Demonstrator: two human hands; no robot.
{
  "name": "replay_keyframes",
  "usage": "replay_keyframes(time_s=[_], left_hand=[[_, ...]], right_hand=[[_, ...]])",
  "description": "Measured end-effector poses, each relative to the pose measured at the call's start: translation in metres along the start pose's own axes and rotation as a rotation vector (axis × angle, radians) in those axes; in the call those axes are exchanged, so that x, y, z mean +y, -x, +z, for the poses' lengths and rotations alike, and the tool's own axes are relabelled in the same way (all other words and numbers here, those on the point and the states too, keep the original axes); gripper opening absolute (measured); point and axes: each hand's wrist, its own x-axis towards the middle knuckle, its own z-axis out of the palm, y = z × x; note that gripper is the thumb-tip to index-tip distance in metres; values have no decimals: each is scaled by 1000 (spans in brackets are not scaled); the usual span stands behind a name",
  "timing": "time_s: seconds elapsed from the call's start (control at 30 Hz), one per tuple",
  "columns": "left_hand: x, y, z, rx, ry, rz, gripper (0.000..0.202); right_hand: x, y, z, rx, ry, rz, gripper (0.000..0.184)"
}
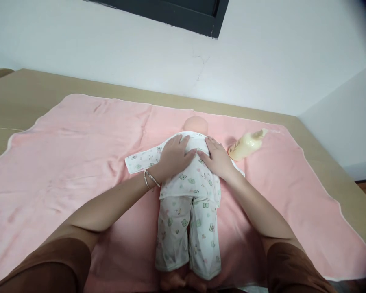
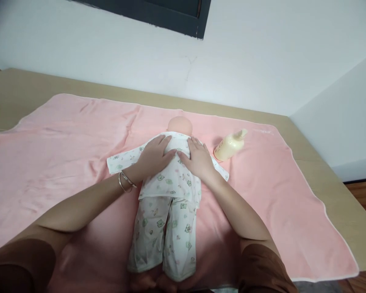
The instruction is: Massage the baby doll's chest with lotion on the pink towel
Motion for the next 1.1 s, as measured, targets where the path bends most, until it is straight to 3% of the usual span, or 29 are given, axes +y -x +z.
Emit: replay_keyframes(time_s=[0.3,0.57,0.7,0.87,1.0,1.1], left_hand=[[28,27,-13,-67,-287,198,45],[-3,-3,-2,-17,-204,33,57],[8,5,-3,-28,-280,92,53],[29,24,-18,-90,-327,246,41],[26,19,-23,-83,-250,194,37],[14,7,-13,-52,-177,108,47]], right_hand=[[-28,34,-5,41,234,-191,53],[4,-3,-5,2,98,-49,65],[-5,7,1,47,159,-89,62],[-29,35,-1,127,284,-223,48],[-23,29,-2,146,191,-201,43],[-5,12,2,141,58,-144,50]])
